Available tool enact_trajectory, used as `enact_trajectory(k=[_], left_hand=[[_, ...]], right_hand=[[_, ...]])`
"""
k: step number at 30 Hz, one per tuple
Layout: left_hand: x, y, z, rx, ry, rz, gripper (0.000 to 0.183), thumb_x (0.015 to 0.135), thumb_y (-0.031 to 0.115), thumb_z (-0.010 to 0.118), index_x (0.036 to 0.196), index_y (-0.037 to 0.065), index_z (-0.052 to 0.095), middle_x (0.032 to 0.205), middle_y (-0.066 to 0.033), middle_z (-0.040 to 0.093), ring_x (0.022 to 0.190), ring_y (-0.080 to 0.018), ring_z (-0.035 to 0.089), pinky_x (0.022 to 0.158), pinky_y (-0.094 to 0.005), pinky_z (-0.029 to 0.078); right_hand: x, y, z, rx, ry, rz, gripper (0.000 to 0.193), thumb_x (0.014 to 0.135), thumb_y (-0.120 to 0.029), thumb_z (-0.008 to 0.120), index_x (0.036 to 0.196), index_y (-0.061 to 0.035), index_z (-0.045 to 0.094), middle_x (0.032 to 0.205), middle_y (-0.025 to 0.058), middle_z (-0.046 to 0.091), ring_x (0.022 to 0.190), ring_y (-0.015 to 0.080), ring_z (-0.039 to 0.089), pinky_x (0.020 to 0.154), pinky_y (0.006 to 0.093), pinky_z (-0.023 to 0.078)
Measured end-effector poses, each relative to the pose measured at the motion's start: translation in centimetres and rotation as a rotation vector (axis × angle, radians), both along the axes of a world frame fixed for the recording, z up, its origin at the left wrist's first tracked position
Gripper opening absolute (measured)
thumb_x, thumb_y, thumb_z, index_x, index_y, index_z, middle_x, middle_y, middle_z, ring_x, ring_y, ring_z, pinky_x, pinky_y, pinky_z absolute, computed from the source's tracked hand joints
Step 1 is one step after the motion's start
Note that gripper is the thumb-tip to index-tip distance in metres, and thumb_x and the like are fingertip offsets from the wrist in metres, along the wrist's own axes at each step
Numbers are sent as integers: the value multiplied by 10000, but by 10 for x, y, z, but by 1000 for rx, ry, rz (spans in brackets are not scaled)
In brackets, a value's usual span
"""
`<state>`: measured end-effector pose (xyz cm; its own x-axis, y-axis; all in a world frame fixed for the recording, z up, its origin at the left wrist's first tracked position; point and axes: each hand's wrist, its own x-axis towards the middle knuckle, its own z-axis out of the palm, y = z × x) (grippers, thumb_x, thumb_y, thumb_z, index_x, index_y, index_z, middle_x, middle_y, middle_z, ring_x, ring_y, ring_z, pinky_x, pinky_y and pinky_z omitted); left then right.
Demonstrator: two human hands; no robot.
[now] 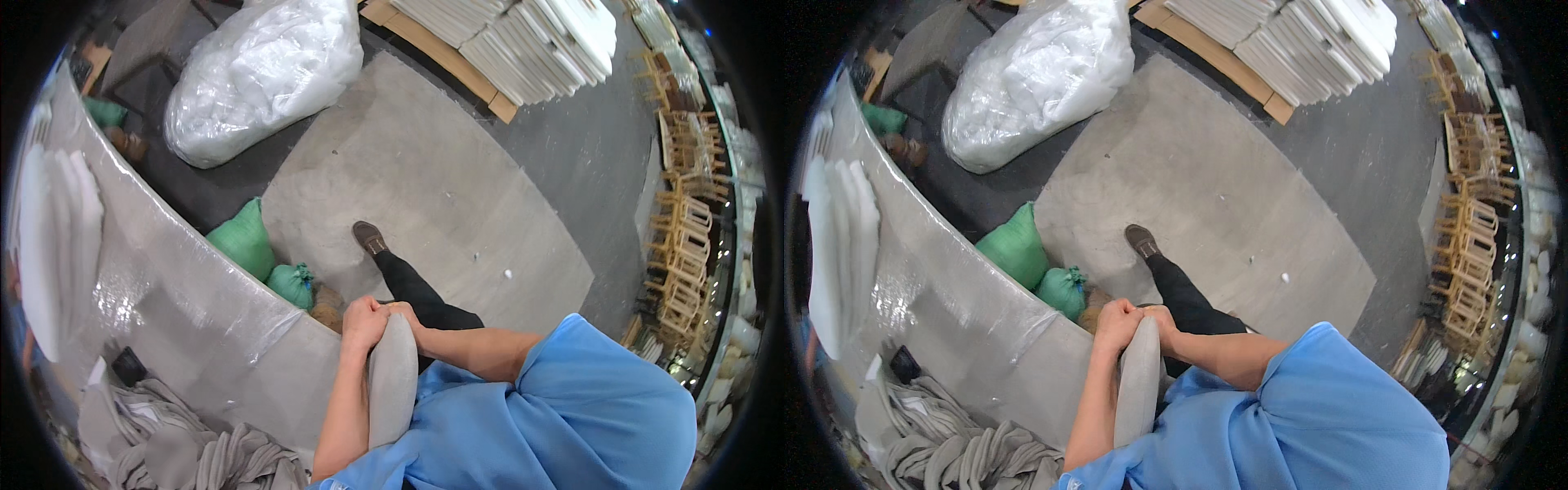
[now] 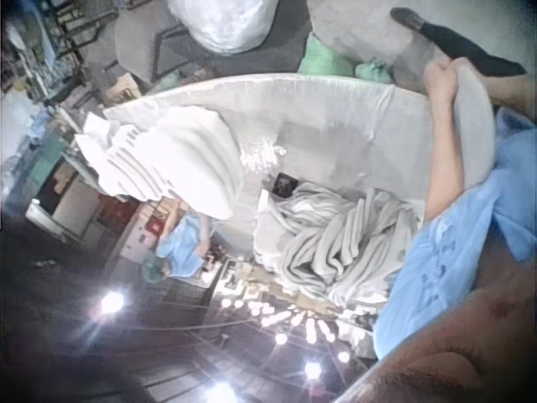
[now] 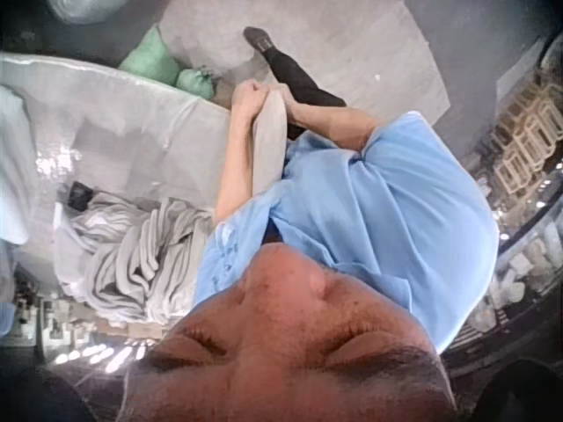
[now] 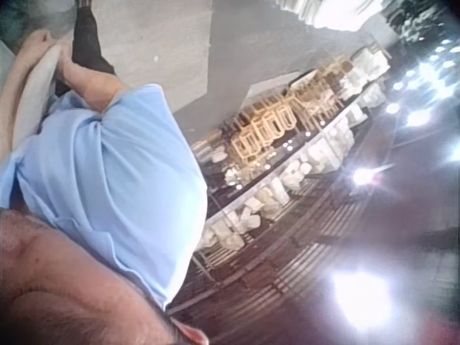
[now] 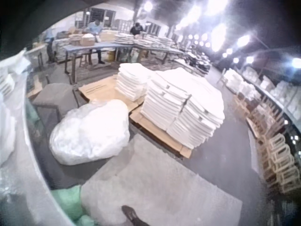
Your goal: The person inserts white foam cushions into gray fabric covers at a work table in a factory. They repeatedly pick up a foam piece, pull open a cover, insert the foam, and adjust the cover to fit before stacking the finished cushion.
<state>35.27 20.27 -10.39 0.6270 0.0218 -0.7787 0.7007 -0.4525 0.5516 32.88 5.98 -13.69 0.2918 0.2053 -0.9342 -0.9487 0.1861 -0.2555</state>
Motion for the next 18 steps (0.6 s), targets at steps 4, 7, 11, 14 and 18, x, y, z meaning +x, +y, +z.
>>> enact_trajectory(k=[4,7,11,14,18], left_hand=[[2,12,33,122,-315,143,204,948,142,630,1088,4,682,1088,-222,709,999,-342,683,903,-420,523],[-24,23,74,4,-469,258,306,998,115,602,1281,1,633,1294,-177,649,1173,-291,621,1037,-390,469],[-80,35,160,-386,-145,409,456,1095,250,506,1477,4,545,1502,-165,550,1384,-261,513,1182,-371,360],[-117,22,184,-492,-13,495,531,1126,330,427,1534,-3,491,1571,-167,501,1464,-260,449,1225,-354,295],[-141,-9,152,-355,-158,490,532,1122,339,430,1517,-7,511,1560,-171,523,1454,-261,469,1223,-342,298]], right_hand=[[3,2,13,-20,-6,-89,307,1010,-264,693,753,-104,643,706,4,622,603,120,607,540,330,460],[16,-12,16,-183,-195,81,296,1064,-327,627,892,-88,655,724,-1,604,636,121,583,584,315,453],[56,-41,69,-17,-688,36,409,1122,-387,484,1197,-35,678,981,44,690,946,130,623,873,291,465],[57,-36,119,269,-829,100,505,1127,-435,425,1206,2,665,1018,94,721,962,168,656,916,319,480],[51,-32,98,354,-708,300,680,1115,-544,312,953,-12,702,809,118,742,797,171,674,817,308,516]])
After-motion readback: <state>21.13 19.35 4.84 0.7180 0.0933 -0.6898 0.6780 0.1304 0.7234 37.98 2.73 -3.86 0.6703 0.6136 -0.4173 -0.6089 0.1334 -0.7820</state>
